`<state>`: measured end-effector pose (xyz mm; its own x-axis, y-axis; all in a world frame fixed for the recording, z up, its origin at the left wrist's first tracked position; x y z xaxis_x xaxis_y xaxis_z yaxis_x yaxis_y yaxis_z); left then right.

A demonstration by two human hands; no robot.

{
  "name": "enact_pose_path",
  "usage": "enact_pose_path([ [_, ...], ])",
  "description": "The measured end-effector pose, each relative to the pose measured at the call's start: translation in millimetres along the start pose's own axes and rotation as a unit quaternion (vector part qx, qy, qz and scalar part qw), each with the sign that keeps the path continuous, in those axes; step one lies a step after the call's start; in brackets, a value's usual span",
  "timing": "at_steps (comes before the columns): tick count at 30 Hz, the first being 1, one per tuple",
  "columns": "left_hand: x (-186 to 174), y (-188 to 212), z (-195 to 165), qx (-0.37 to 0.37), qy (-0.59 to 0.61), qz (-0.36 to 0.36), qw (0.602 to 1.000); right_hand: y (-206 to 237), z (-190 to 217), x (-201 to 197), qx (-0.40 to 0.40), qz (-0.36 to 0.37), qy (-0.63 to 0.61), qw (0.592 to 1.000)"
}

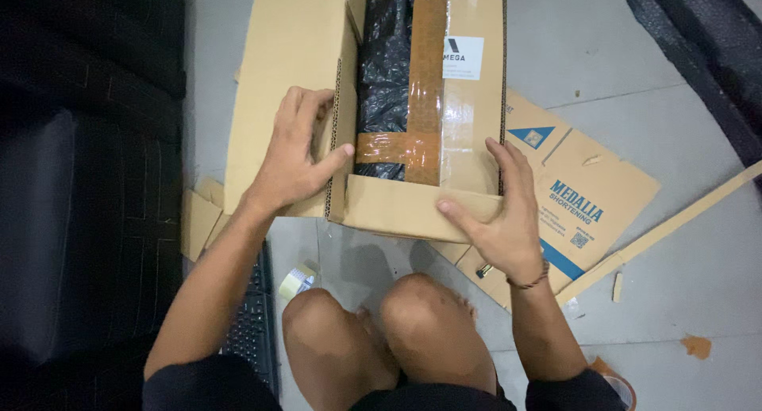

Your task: The person sits on the floor and seals a large cardboard box with orange packing tape, pressing the tape down by hand and using a utility knife to cut and trim the box flaps and tape. They rotate the box to tape different sides and adjust the flaps closed.

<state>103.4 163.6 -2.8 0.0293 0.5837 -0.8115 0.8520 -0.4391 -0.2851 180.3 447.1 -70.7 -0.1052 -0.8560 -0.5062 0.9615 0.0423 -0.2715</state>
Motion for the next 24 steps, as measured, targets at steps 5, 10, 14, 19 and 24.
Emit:
enact_pose_path([
  [5,6,1,6,-0.007,0.048,-0.014,0.999,-3,-1,-1,0.015,0.02,-0.053,0.998],
  [10,6,2,8,-0.018,0.082,-0.008,0.996,3,-19,8,0.022,0.051,-0.049,0.997],
  [14,-2,5,4,-0.057,0.105,0.01,0.993,-2,-22,8,0.031,0.06,-0.053,0.996],
  [19,-3,7,-20,-0.001,-0.085,0.008,0.996,-6,-18,6,0.033,0.052,-0.045,0.997],
  [24,9,2,-31,0.0,-0.156,0.044,0.987,-3,-11,7,0.007,0.02,-0.014,1.0],
])
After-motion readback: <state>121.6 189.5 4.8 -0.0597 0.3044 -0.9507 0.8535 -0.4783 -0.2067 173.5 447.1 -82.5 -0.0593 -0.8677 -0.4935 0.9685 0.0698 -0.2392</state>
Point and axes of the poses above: each hand's wrist, its own y-axis away from the middle knuckle, its own x-axis out of the palm, z = x × y, the point moved 5 cm from there along -y, towards the middle knuckle, and after that the axes turned 4 degrees about z, right-handed, at the moved point
